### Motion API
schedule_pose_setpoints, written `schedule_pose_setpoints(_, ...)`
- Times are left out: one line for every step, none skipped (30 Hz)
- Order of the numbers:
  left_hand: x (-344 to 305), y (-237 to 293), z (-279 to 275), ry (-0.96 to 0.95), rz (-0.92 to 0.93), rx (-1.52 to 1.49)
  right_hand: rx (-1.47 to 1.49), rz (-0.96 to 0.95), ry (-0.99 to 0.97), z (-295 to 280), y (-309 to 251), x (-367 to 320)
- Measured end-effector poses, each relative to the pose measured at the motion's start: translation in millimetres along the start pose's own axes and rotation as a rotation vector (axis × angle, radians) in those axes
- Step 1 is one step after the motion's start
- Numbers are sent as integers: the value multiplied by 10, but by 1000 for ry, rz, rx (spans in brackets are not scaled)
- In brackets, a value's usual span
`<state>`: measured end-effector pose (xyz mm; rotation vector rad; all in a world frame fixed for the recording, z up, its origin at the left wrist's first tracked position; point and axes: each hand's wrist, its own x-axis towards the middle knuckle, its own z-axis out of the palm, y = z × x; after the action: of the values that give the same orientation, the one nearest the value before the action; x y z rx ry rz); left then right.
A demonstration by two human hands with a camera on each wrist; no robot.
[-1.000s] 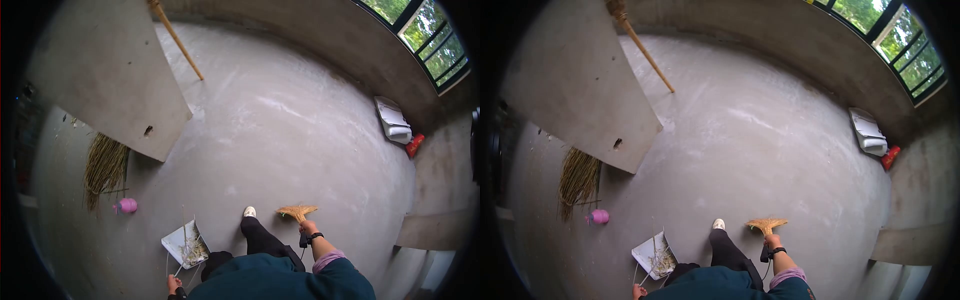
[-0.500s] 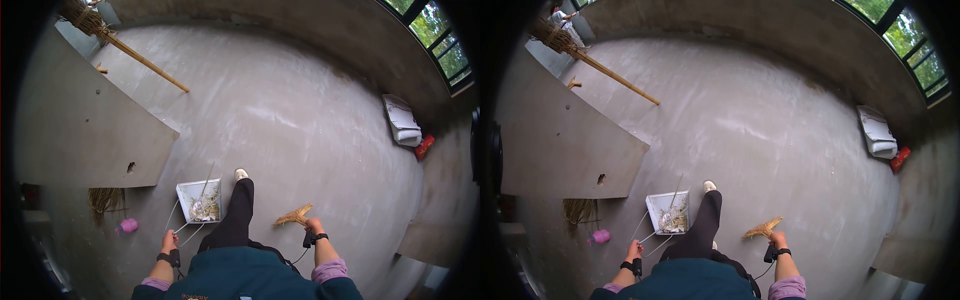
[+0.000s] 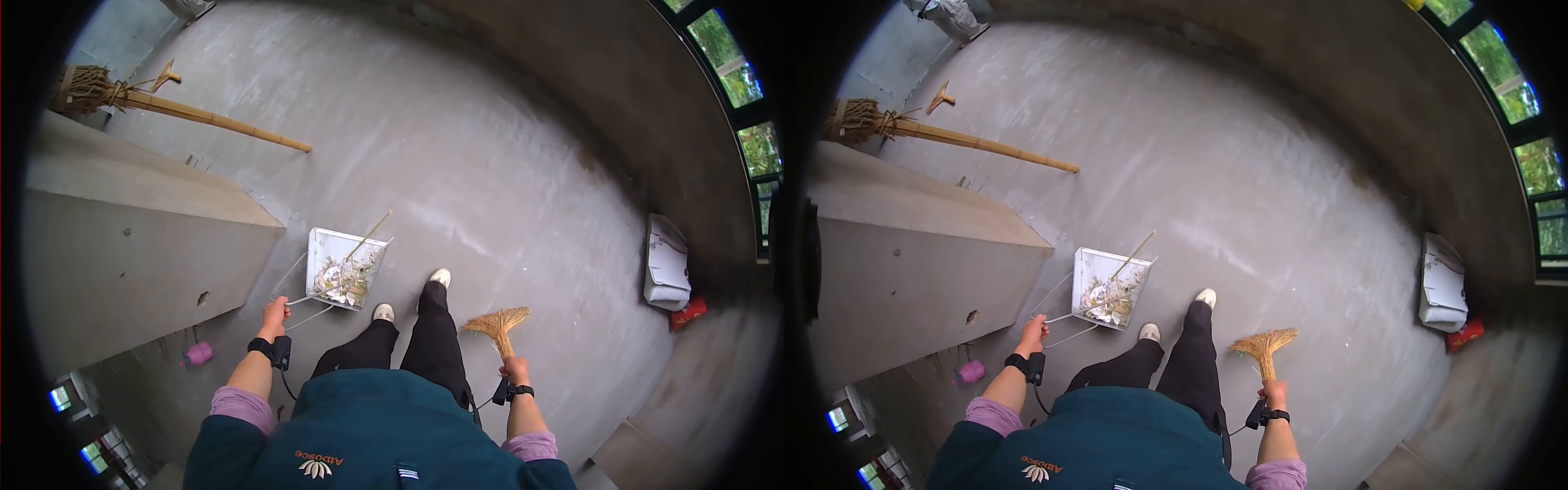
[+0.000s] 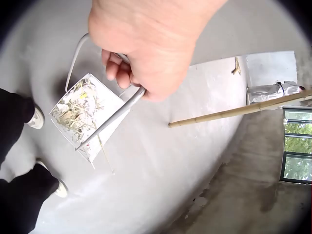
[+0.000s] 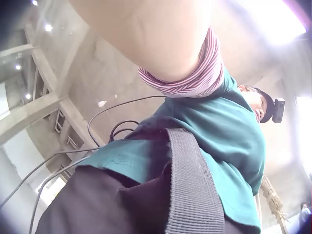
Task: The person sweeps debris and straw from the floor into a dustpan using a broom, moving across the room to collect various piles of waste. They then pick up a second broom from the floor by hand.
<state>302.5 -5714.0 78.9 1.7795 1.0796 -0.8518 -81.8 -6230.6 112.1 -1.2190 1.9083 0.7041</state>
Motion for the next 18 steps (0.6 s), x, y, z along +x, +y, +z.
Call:
schedule_pose_setpoints(74, 45, -40, 5, 3, -12, -3, -33, 7, 92, -127, 5)
schedule_pose_setpoints(142, 179, 53, 30, 34, -14, -14, -51, 4, 88, -438, 95)
schedule_pose_setpoints(177, 271, 127, 58, 61, -16, -61, -91, 1, 73, -731, 180)
schedule_pose_setpoints(197, 394, 235, 72, 57, -31, -106, -129, -4, 45, -1079, 269)
schedule_pose_setpoints(207, 518, 364, 83, 82, -34, -121, -147, -8, 12, -1459, 363)
schedule_pose_setpoints(244, 720, 547, 98, 114, -45, -199, -162, 6, -14, -1965, 489)
schedule_pose_setpoints(245, 920, 719, 114, 115, -69, -280, -170, 20, -38, -2461, 571)
schedule_pose_setpoints(218, 979, 718, 130, 104, -54, -274, -198, -31, 17, -2745, 545)
schedule_pose_setpoints(222, 1142, 781, 146, 91, -37, -300, -296, -91, 68, -3085, 694)
schedule_pose_setpoints(243, 1265, 802, 155, 87, -46, -328, -388, -150, 125, -3335, 876)
schedule_pose_setpoints(274, 1382, 844, 152, 96, -86, -282, -381, -139, 223, -3702, 772)
schedule_pose_setpoints(296, 1466, 891, 151, 101, -134, -243, -378, -125, 383, -4138, 585)
schedule_pose_setpoints(312, 1568, 933, 158, 88, -154, -410, -447, -64, 561, -4479, 580)
schedule_pose_setpoints(343, 1696, 956, 171, 77, -192, -506, -515, -8, 748, -4838, 433)
schedule_pose_setpoints(252, 1468, 675, 181, 70, -222, -499, -549, -40, 1058, -4640, 369)
schedule_pose_setpoints(275, 1581, 691, 185, 66, -237, -490, -599, -74, 1203, -4977, 114)
schedule_pose_setpoints(286, 1675, 698, 196, 79, -259, -456, -647, -77, 1433, -5171, 248)
schedule_pose_setpoints(328, 1805, 746, 209, 92, -281, -304, -596, -223, 1560, -5483, 149)
